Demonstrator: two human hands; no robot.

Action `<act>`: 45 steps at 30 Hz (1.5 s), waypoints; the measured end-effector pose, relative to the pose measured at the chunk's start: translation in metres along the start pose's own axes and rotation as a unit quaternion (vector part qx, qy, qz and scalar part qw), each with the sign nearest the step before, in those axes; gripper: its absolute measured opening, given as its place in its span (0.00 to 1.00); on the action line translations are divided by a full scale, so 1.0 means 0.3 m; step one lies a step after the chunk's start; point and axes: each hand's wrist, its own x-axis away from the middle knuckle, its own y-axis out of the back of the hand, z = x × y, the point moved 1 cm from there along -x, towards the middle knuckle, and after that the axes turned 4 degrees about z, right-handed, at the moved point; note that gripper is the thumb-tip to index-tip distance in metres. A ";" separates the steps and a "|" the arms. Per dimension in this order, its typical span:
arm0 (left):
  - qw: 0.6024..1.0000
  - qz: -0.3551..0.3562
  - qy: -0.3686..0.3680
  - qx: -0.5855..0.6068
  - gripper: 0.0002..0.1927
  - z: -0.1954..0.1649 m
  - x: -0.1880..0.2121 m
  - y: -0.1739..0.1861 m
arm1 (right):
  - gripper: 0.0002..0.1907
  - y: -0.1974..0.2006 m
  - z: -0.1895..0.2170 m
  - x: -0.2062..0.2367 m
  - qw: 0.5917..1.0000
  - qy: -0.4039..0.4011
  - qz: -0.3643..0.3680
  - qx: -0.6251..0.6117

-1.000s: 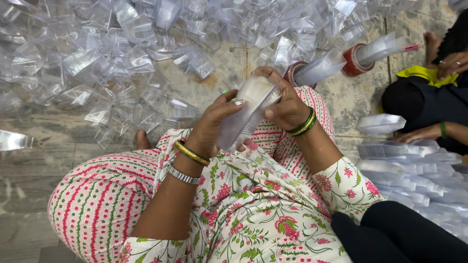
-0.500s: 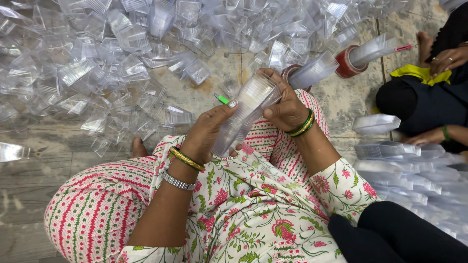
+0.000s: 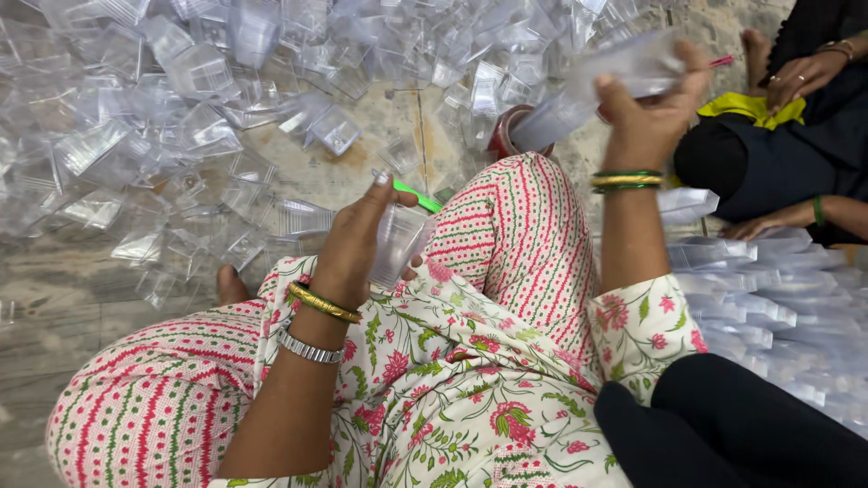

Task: The person sits on the floor among a large pile of clear plastic cups and nests them one into another to form stacks. They pick up loose cups, align and press them together, and set completed stacks aside near rolls of tape on the floor.

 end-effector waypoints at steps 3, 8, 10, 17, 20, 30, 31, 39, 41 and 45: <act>1.000 -0.016 -0.017 -0.015 0.37 0.004 -0.018 0.009 | 0.41 0.094 -0.059 -0.042 0.986 -0.085 0.028 0.138; 0.997 -0.007 -0.072 -0.024 0.46 0.036 -0.037 0.033 | 0.43 0.043 -0.109 -0.001 0.985 0.027 0.080 0.152; 0.999 -0.005 -0.048 -0.013 0.46 0.044 -0.040 0.043 | 0.43 -0.004 -0.059 0.030 0.978 0.105 0.076 0.165; 0.999 0.022 -0.005 0.036 0.51 0.044 -0.041 0.027 | 0.42 -0.322 0.143 0.245 0.954 -0.164 0.209 -0.141; 0.999 -0.014 0.014 0.030 0.51 0.038 -0.025 0.029 | 0.40 -0.377 0.160 0.277 0.920 -0.242 0.218 -0.218; 1.000 -0.014 -0.008 0.009 0.47 0.017 -0.019 0.020 | 0.36 0.121 -0.077 -0.063 0.998 0.023 0.038 0.033; 1.000 -0.014 -0.004 0.007 0.47 0.018 -0.018 0.017 | 0.38 0.143 -0.105 -0.070 0.999 -0.001 0.031 0.037; 0.999 -0.035 -0.001 0.013 0.47 0.024 -0.017 0.033 | 0.42 0.103 -0.105 -0.035 0.994 0.074 0.006 0.082; 0.999 -0.038 0.009 0.006 0.47 0.030 -0.021 0.034 | 0.42 0.065 -0.042 0.001 0.995 0.084 0.009 0.053; 0.999 -0.034 0.012 0.012 0.50 0.043 -0.026 0.026 | 0.37 -0.132 0.067 0.121 0.967 -0.175 0.082 -0.166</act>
